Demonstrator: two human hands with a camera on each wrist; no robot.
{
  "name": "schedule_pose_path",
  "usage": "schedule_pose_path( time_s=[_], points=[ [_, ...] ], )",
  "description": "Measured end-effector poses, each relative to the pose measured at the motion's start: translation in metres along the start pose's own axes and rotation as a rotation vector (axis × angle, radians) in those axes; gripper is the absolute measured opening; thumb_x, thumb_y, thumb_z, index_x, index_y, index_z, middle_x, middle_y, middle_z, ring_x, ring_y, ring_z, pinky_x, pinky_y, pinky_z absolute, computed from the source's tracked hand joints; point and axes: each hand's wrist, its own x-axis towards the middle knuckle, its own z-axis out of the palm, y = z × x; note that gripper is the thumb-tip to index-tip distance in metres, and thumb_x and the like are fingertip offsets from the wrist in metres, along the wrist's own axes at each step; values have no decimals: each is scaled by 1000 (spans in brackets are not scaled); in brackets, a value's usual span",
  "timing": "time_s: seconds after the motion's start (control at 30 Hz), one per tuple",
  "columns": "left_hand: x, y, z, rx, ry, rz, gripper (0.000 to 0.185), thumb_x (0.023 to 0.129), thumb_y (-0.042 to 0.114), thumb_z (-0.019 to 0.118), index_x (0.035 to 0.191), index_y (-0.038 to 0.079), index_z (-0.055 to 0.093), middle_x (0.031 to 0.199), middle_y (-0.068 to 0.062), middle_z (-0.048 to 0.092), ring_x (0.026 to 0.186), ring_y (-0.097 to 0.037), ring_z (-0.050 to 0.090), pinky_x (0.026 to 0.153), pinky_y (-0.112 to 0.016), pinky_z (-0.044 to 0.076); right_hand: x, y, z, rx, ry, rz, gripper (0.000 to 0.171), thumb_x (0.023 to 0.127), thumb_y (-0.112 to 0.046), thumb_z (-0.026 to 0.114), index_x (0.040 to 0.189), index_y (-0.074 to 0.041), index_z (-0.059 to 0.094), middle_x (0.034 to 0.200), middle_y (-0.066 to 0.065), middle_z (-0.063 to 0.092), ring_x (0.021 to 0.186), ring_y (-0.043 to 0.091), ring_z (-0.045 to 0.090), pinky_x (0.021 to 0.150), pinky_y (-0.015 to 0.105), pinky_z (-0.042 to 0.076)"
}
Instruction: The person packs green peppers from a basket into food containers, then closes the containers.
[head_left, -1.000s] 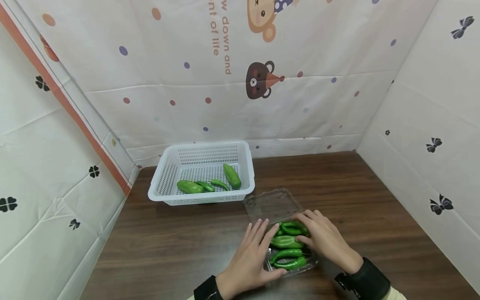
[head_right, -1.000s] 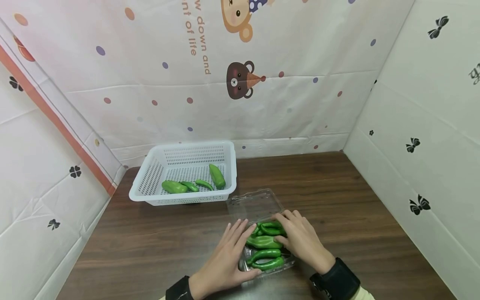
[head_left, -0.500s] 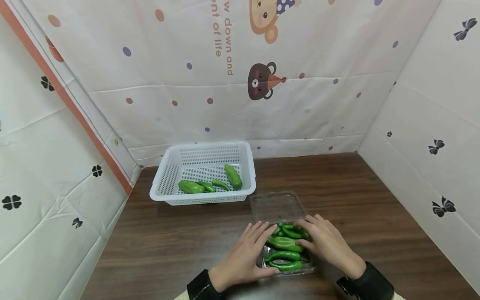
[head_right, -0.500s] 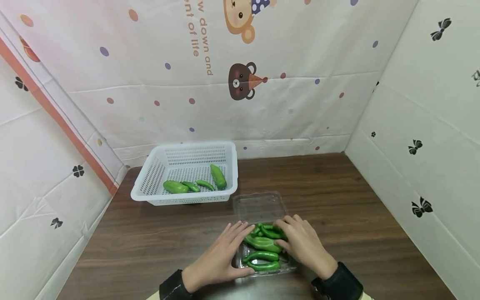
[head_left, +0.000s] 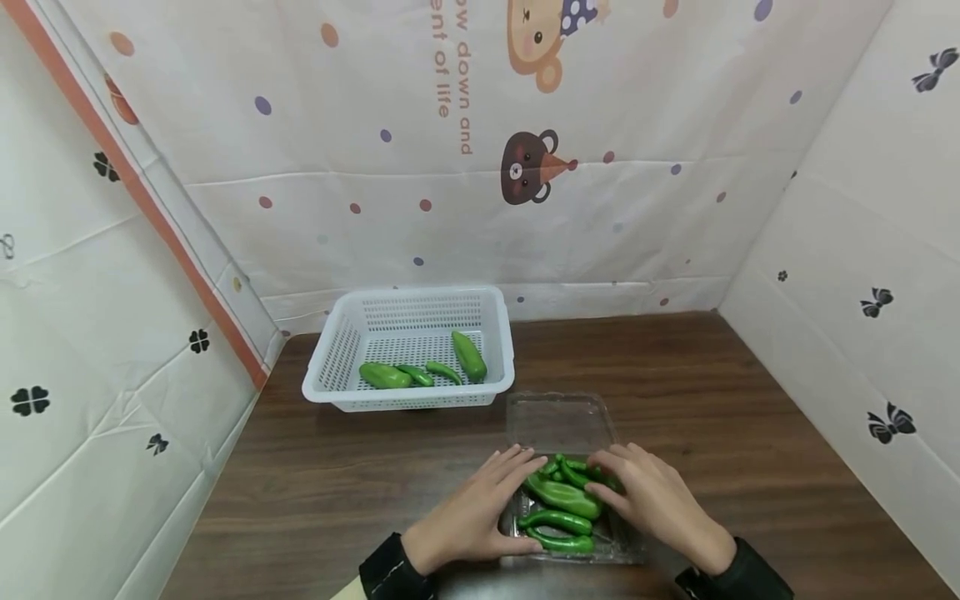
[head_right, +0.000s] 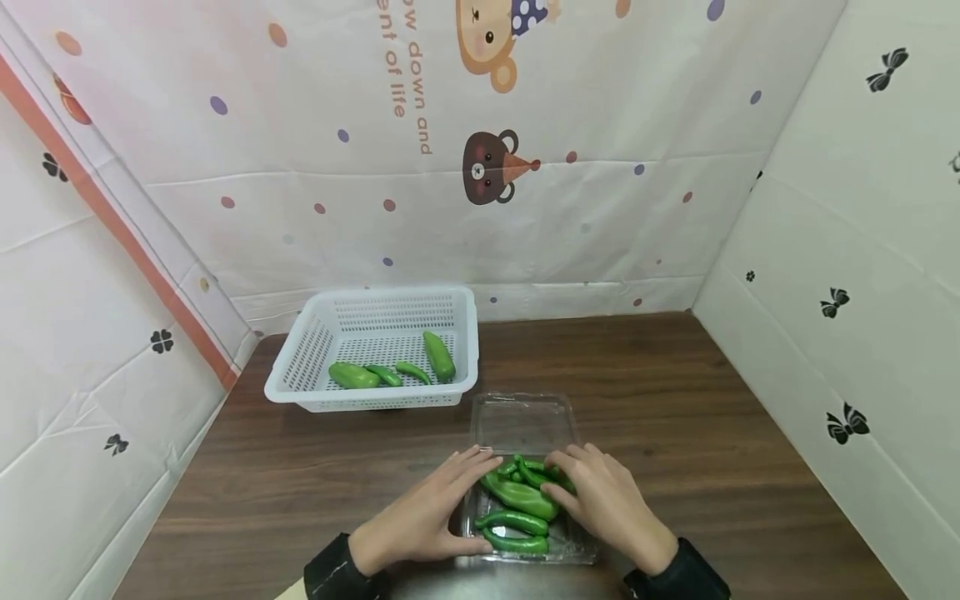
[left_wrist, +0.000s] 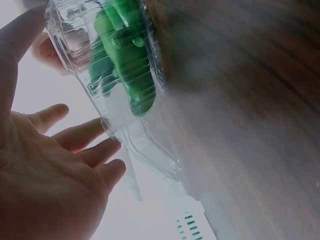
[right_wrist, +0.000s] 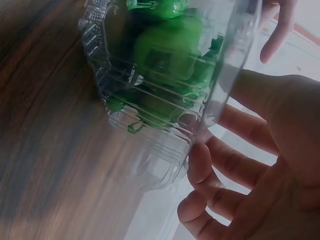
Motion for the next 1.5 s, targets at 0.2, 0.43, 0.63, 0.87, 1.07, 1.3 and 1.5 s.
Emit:
schedule_pose_path(
  time_s=[0.2, 0.43, 0.63, 0.87, 1.07, 1.3, 1.5],
  points=[
    [-2, -3, -3, -35, -14, 2, 98, 90, 56, 73, 164, 14, 23, 164, -16, 33, 151, -38, 31, 119, -58, 29, 5, -3, -3, 58, -34, 7, 23, 91, -32, 78, 111, -22, 73, 99, -7, 69, 82, 9, 63, 59, 22, 46],
    [-3, -7, -8, -50, 106, -26, 100, 88, 54, 76, 164, 15, 23, 166, -9, 30, 151, -34, 31, 119, -55, 30, 17, -6, -6, 110, -6, -94, 21, 95, -29, 75, 113, -19, 72, 95, -8, 68, 76, 4, 63, 58, 20, 44],
    [-1, -13, -20, 42, 326, -47, 97, 87, 46, 81, 161, 11, 30, 165, -13, 31, 150, -34, 34, 117, -52, 35, 47, -14, -16, 115, 97, -188, 21, 93, -24, 77, 113, -18, 73, 91, -8, 68, 73, 5, 63, 55, 18, 42],
    [-1, -17, -30, 90, 476, -101, 89, 91, 48, 75, 160, 9, 34, 165, -17, 29, 147, -41, 36, 113, -54, 40, 85, -28, -23, 147, 173, -244, 34, 94, -24, 77, 126, -17, 68, 97, -4, 70, 67, 1, 56, 53, 18, 39],
    [0, -19, -35, 102, 543, -157, 87, 93, 49, 72, 161, 10, 33, 168, -16, 23, 151, -38, 29, 114, -56, 38, 115, -41, -24, 182, 203, -297, 48, 93, -22, 78, 136, -10, 62, 104, 1, 71, 76, 9, 65, 57, 20, 46],
    [1, -24, -40, 126, 612, -194, 85, 96, 49, 68, 161, 9, 32, 167, -17, 24, 152, -38, 26, 115, -62, 34, 145, -51, -24, 197, 168, -295, 52, 94, -22, 77, 141, -7, 58, 102, 5, 70, 70, 11, 61, 56, 21, 46],
    [-1, -32, -45, 119, 644, -274, 82, 97, 46, 67, 160, 7, 33, 167, -18, 25, 152, -38, 26, 116, -63, 32, 172, -57, -22, 215, 131, -267, 54, 95, -19, 76, 142, -2, 55, 104, 10, 69, 72, 18, 63, 56, 25, 48]
  ],
)
